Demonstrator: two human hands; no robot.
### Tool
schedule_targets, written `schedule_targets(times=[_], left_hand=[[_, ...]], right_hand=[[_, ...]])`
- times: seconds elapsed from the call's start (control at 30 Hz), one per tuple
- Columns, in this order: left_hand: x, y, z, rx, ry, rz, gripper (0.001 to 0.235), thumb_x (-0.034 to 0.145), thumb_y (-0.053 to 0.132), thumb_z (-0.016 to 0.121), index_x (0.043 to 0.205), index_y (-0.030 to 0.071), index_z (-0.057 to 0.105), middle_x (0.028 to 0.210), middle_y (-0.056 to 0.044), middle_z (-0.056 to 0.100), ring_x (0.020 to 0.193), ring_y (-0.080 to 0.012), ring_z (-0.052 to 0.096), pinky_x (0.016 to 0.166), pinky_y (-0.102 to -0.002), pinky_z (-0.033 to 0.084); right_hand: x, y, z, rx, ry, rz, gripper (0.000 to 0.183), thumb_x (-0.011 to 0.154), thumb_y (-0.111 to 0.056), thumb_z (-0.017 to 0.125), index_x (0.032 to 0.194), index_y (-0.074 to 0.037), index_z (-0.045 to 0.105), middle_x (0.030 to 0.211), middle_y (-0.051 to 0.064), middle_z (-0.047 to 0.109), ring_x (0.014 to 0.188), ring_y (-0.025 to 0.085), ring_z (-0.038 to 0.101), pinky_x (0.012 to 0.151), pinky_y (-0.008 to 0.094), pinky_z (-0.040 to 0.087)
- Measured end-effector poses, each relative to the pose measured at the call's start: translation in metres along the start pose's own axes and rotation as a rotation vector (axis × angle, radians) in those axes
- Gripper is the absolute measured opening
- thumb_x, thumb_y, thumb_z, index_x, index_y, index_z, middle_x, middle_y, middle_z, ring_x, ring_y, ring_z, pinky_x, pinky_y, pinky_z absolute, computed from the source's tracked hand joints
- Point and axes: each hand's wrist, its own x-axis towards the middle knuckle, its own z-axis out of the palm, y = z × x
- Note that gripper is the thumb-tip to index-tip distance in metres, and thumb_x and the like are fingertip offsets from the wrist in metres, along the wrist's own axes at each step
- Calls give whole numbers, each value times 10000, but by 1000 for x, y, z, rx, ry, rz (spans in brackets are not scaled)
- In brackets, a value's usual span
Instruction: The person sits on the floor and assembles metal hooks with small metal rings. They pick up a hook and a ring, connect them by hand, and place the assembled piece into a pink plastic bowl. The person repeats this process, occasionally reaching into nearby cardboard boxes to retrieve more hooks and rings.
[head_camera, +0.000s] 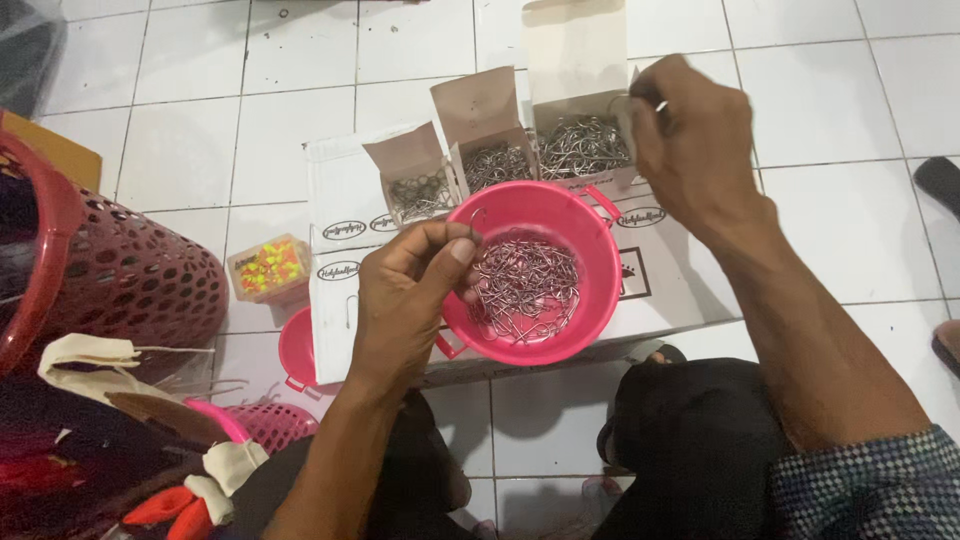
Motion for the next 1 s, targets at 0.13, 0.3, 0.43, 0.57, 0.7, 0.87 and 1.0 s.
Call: schedule_targets(times=[0.13, 0.3, 0.43, 0.57, 0.7, 0.87, 1.0], left_hand=[[3, -10, -2, 6, 15, 19, 170, 930, 142, 690, 1015, -3, 713, 813, -76, 679, 649, -141, 625, 577, -248, 564], [1, -7, -3, -5, -34, 74, 173, 948, 146, 676, 1005, -13, 712, 743, -64, 634, 649, -143, 597, 600, -268, 563], [2, -9, -3, -8, -12, 38, 169, 944, 129, 680, 1008, -22, 721, 812, -72, 669, 675, -147, 621, 599, -271, 579], [0, -5, -3, -17, 4, 0, 144, 945, 132, 679, 1002, 4, 708, 758, -60, 645, 654, -141, 619, 592, -267, 573], [-1, -4, -4, -78, -50, 36, 116, 977, 118, 655, 1012, 13, 688, 804, -39, 638, 724, -122, 615, 621, -238, 570], [1, -10, -3, -32, 10, 46, 150, 964, 185, 658, 1014, 46, 688, 834, -13, 644, 699, -97, 621, 604, -224, 588], [0, -7, -3, -78, -29, 95, 151, 971, 169, 646, 997, 21, 660, 785, -30, 613, 663, -114, 601, 588, -230, 555]], right_hand=[[2, 12, 25, -306, -13, -152, 155, 1059, -104, 730, 948, -74, 626, 831, 99, 669, 669, 322, 591, 541, 470, 417], [7, -1, 40, -144, -24, -181, 91, 1017, -13, 697, 934, -31, 665, 756, 80, 711, 551, 255, 620, 450, 421, 429], [4, -4, 40, -137, -141, -101, 170, 1022, -74, 611, 1008, -90, 780, 811, 92, 732, 616, 333, 635, 493, 483, 455], [5, -3, 29, -221, -90, -218, 182, 1034, 51, 598, 1027, -30, 761, 851, 142, 717, 693, 332, 674, 571, 519, 565], [-2, -60, -9, -32, -62, -391, 150, 1041, 152, 596, 1092, 29, 664, 918, 149, 649, 784, 331, 600, 607, 447, 433], [-22, -92, 9, -42, -579, -463, 234, 853, 78, 658, 1062, -25, 631, 947, 146, 666, 826, 350, 672, 597, 463, 569], [-33, -84, 45, -307, -927, -540, 308, 934, -102, 601, 1234, -137, 659, 1074, 136, 678, 917, 364, 622, 654, 530, 562]])
